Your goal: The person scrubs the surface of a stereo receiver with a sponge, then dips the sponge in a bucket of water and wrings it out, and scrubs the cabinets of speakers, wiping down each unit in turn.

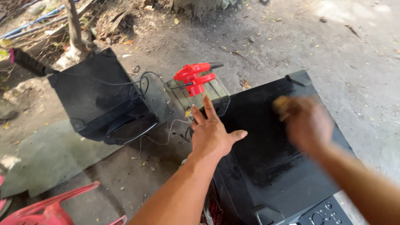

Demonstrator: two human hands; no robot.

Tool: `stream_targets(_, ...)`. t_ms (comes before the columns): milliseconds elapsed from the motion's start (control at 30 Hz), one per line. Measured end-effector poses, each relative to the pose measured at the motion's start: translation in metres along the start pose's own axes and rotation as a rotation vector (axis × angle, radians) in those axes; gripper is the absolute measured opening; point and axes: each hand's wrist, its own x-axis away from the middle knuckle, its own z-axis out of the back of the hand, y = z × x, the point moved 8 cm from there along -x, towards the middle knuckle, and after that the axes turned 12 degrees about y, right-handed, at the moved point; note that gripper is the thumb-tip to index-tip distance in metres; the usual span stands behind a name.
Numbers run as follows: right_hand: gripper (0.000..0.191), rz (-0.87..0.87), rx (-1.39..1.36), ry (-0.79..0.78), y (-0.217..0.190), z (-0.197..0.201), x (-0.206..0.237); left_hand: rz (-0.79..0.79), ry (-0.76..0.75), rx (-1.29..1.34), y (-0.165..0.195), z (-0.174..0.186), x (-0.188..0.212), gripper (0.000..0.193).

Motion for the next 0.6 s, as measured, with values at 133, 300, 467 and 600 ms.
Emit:
stream_targets(133,0.021,-0.348,0.201,-0.099,0.038,-0.007,-0.037,-0.004,0.03,-0.041,0.002,0.0,-0.001,0.147)
stream_targets(300,0.027,0.185,-0.06,0.077,-0.009,-0.016,0.02,-0.382,0.323,-0.298,0.043,0.013,0.008,0.136)
stream_targets(467,0.018,-0.266,0.158,-0.024,0.077,0.004,-0.026,-0.622,0.022,-0.368,0.095,-0.032,0.024,0.136)
stream_targets(600,0.034,-0.054,0.117,0.239,0.051,0.025,0.021,-0.624,-0.08,-0.478,0.107,-0.053,0.034,0.135)
